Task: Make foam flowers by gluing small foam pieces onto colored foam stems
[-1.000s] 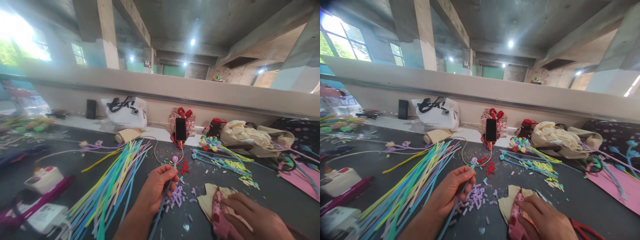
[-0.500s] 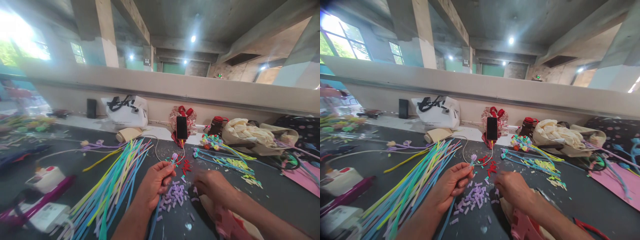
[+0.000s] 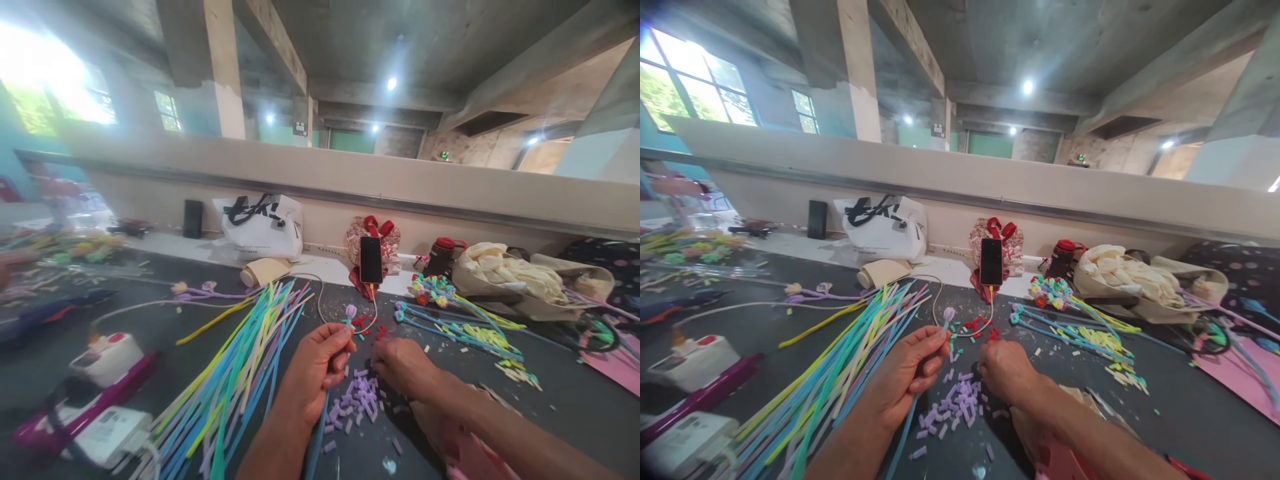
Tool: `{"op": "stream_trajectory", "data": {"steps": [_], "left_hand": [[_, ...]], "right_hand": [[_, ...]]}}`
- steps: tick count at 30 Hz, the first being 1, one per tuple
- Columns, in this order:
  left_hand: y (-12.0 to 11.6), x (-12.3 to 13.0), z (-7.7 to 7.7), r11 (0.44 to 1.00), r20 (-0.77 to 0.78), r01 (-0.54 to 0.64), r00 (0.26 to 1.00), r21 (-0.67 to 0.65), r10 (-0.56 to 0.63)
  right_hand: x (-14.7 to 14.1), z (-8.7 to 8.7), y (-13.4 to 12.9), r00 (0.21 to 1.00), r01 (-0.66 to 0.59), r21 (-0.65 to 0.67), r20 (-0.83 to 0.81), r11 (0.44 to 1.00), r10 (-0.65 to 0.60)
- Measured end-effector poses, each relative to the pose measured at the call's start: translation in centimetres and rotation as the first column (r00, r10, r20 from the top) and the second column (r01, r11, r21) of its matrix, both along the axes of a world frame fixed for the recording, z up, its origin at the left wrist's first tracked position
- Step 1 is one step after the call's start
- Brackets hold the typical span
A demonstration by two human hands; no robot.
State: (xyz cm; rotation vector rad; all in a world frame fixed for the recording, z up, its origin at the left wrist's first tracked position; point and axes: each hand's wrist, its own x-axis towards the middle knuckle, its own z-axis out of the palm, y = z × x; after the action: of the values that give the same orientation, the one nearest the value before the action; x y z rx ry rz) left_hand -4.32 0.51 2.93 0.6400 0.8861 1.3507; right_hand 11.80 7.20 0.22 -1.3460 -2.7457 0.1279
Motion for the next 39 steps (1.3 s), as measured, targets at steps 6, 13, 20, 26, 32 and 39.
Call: {"op": "stream_trajectory", "data": {"steps": [6,13,20,26,32,39], "left_hand": [[0.0,0.6,-0.1,0.999,-0.018,0.032,0.999,-0.026,-0.032],[-0.1,1.9,-1.1,0.998,-0.069,0.038,0.997,-0.053,-0.042],[-0.5,3.1,-1.2,0.998,-0.073,0.043,0.996,-0.055,-0.047],[-0.3,3.1,-1.6,0.997,-0.041,0.071,0.997,-0.028,-0.072],[0.2,3.4,-2.4,0.995,-0.040,0.078,0.996,-0.069,-0.080],[0.0,4.0,-2.2,0.998,-0.022,0.016,1.000,-0.066,-0.017]], "right_hand": [[0.6,0.9,-0.1,0.966,-0.017,-0.167,-0.259,0.986,-0.027],[2.0,2.0,-1.9,0.792,-0.113,-0.428,-0.583,0.897,-0.179],[2.6,2.7,-3.3,0.587,-0.231,-0.511,-0.752,0.828,-0.300],[2.1,2.5,-3.8,0.540,-0.179,-0.572,-0.738,0.801,-0.406],[1.7,2.6,-4.0,0.522,-0.195,-0.538,-0.765,0.820,-0.378],[1.5,2.6,-4.3,0.380,-0.306,-0.678,-0.731,0.668,-0.567]]}}
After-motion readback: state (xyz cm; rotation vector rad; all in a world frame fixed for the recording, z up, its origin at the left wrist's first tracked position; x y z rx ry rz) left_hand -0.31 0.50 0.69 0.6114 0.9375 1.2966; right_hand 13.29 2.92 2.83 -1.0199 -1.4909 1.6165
